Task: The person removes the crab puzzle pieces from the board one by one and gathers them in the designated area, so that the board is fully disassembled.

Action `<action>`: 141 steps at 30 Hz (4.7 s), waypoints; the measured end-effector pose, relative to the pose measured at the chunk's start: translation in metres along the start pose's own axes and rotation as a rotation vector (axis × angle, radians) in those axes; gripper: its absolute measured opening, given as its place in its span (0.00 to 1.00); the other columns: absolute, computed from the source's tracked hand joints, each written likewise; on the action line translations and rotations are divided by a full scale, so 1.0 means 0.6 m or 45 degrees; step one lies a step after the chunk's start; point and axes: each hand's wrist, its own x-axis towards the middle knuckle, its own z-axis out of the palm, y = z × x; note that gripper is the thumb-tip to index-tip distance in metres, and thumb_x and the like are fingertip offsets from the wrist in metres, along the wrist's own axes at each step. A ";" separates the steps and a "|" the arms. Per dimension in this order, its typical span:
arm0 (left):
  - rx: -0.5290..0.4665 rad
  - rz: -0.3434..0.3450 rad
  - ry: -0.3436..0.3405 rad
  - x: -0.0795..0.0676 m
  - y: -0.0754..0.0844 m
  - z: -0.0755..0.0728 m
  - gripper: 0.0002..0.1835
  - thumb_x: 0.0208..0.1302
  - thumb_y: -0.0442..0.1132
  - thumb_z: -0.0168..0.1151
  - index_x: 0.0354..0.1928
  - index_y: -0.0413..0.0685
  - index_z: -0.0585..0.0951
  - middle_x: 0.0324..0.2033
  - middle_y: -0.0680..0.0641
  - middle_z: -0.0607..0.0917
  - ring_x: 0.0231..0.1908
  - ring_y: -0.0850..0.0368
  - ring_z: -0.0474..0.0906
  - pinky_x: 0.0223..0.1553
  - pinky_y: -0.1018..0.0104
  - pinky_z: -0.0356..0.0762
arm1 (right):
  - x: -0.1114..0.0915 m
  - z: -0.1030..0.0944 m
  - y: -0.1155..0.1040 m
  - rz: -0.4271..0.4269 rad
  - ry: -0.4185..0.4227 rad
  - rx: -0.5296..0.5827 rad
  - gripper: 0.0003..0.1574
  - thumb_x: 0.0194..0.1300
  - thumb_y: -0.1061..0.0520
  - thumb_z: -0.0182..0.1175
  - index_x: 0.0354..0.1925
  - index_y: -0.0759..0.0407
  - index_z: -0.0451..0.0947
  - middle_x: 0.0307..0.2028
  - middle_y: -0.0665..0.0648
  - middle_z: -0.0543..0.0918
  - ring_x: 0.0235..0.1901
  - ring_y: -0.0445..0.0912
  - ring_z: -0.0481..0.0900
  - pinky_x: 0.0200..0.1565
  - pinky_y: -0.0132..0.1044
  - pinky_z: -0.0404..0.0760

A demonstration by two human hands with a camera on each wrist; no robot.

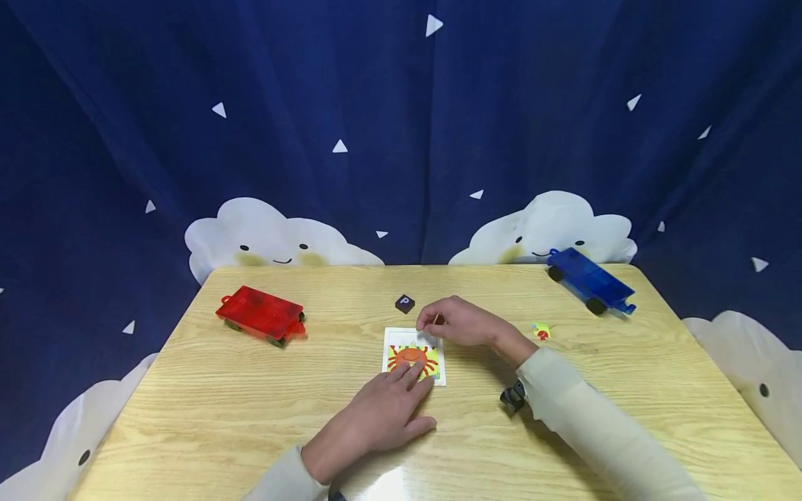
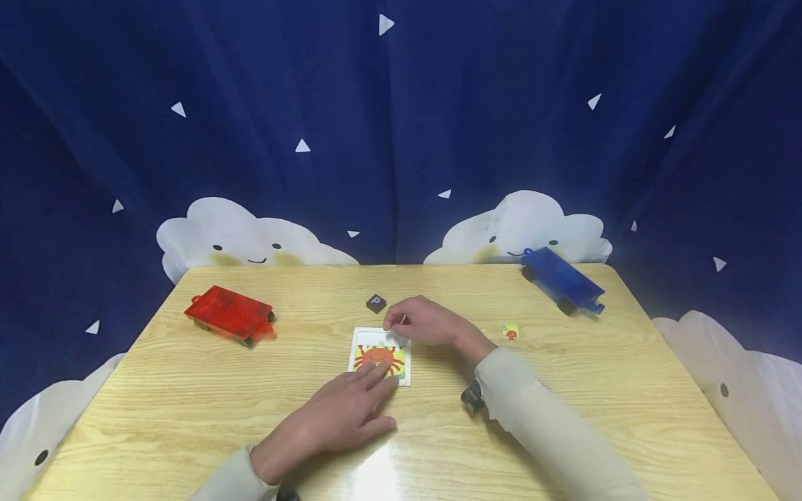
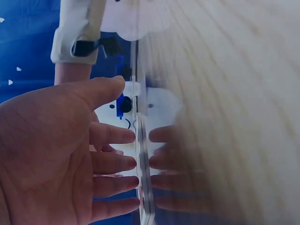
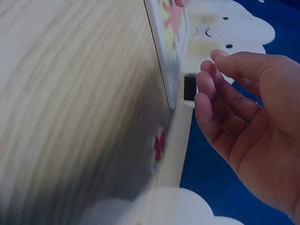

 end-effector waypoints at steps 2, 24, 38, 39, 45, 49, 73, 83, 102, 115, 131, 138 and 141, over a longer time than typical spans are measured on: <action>0.004 0.001 -0.011 -0.002 0.003 0.000 0.35 0.76 0.63 0.52 0.74 0.48 0.72 0.74 0.41 0.67 0.72 0.44 0.65 0.66 0.50 0.70 | 0.007 0.007 -0.002 -0.009 -0.012 -0.009 0.08 0.73 0.64 0.59 0.43 0.60 0.86 0.36 0.55 0.86 0.33 0.42 0.76 0.37 0.34 0.75; -0.117 -0.053 -0.173 -0.010 0.027 0.006 0.46 0.73 0.68 0.50 0.81 0.47 0.58 0.79 0.34 0.52 0.78 0.37 0.45 0.73 0.41 0.54 | 0.046 0.043 -0.013 -0.003 -0.124 0.013 0.15 0.73 0.70 0.56 0.50 0.60 0.86 0.44 0.50 0.86 0.42 0.40 0.79 0.50 0.36 0.79; -0.124 -0.139 -0.197 -0.005 0.043 0.015 0.51 0.69 0.72 0.52 0.82 0.46 0.55 0.79 0.32 0.49 0.78 0.34 0.42 0.71 0.33 0.50 | 0.051 0.045 -0.022 0.002 -0.166 0.049 0.18 0.69 0.71 0.54 0.48 0.59 0.87 0.39 0.50 0.87 0.37 0.40 0.79 0.45 0.35 0.79; -0.118 -0.142 -0.198 -0.005 0.043 0.016 0.51 0.69 0.72 0.52 0.82 0.46 0.54 0.79 0.32 0.49 0.78 0.34 0.42 0.71 0.33 0.50 | 0.051 0.045 -0.022 -0.001 -0.166 0.056 0.19 0.69 0.72 0.54 0.48 0.60 0.87 0.39 0.50 0.87 0.37 0.40 0.79 0.45 0.35 0.79; -0.109 -0.156 -0.207 -0.005 0.043 0.017 0.51 0.69 0.72 0.53 0.82 0.47 0.55 0.79 0.33 0.50 0.78 0.35 0.43 0.71 0.33 0.49 | 0.051 0.045 -0.027 0.009 -0.171 0.062 0.18 0.69 0.71 0.54 0.48 0.60 0.87 0.39 0.51 0.87 0.36 0.40 0.79 0.44 0.34 0.79; -0.120 -0.161 -0.216 -0.004 0.044 0.015 0.51 0.69 0.72 0.53 0.82 0.47 0.55 0.79 0.33 0.50 0.78 0.35 0.42 0.71 0.32 0.49 | 0.051 0.046 -0.029 0.036 -0.177 0.092 0.19 0.69 0.71 0.53 0.48 0.61 0.87 0.39 0.52 0.87 0.38 0.44 0.80 0.44 0.34 0.79; -0.105 -0.181 -0.244 -0.001 0.044 0.012 0.51 0.68 0.72 0.54 0.82 0.48 0.56 0.79 0.35 0.51 0.78 0.36 0.44 0.71 0.34 0.51 | 0.047 0.045 -0.035 0.079 -0.207 0.132 0.23 0.68 0.74 0.49 0.50 0.63 0.86 0.41 0.53 0.88 0.41 0.49 0.83 0.46 0.35 0.80; -0.094 -0.175 -0.241 -0.001 0.043 0.011 0.51 0.68 0.72 0.54 0.82 0.48 0.56 0.79 0.34 0.51 0.78 0.36 0.44 0.71 0.33 0.51 | 0.046 0.033 -0.048 0.064 -0.256 0.080 0.23 0.68 0.74 0.50 0.50 0.62 0.86 0.44 0.53 0.88 0.44 0.48 0.84 0.49 0.35 0.80; -0.062 -0.186 -0.256 0.002 0.046 0.009 0.52 0.68 0.73 0.53 0.82 0.48 0.55 0.79 0.35 0.53 0.78 0.36 0.45 0.71 0.33 0.52 | 0.038 0.040 -0.051 0.010 -0.130 0.179 0.15 0.67 0.68 0.61 0.51 0.64 0.86 0.41 0.54 0.88 0.40 0.43 0.83 0.48 0.34 0.81; -0.054 -0.177 -0.257 0.002 0.046 0.010 0.51 0.68 0.74 0.52 0.82 0.48 0.56 0.79 0.35 0.52 0.78 0.36 0.45 0.70 0.33 0.52 | 0.043 0.053 -0.048 -0.039 -0.102 0.133 0.08 0.72 0.67 0.61 0.46 0.61 0.85 0.35 0.49 0.84 0.36 0.39 0.79 0.45 0.34 0.79; -0.024 -0.178 -0.247 0.002 0.049 0.009 0.52 0.67 0.73 0.54 0.81 0.47 0.57 0.78 0.33 0.53 0.77 0.33 0.47 0.70 0.32 0.55 | 0.057 0.062 -0.046 0.001 -0.083 0.032 0.06 0.74 0.65 0.61 0.42 0.58 0.85 0.33 0.46 0.82 0.32 0.39 0.76 0.41 0.33 0.78; -0.045 -0.187 -0.266 0.003 0.050 0.007 0.52 0.68 0.73 0.54 0.81 0.47 0.56 0.78 0.33 0.52 0.77 0.34 0.46 0.70 0.33 0.55 | 0.052 0.058 -0.048 0.016 -0.048 0.056 0.06 0.74 0.64 0.61 0.43 0.59 0.86 0.33 0.48 0.83 0.32 0.40 0.77 0.39 0.34 0.78; -0.038 -0.190 -0.268 0.004 0.050 0.008 0.51 0.67 0.73 0.54 0.81 0.48 0.57 0.79 0.34 0.52 0.77 0.34 0.46 0.70 0.33 0.55 | 0.044 0.051 -0.048 0.030 -0.020 0.100 0.06 0.74 0.63 0.61 0.43 0.60 0.85 0.33 0.50 0.83 0.31 0.41 0.77 0.37 0.34 0.77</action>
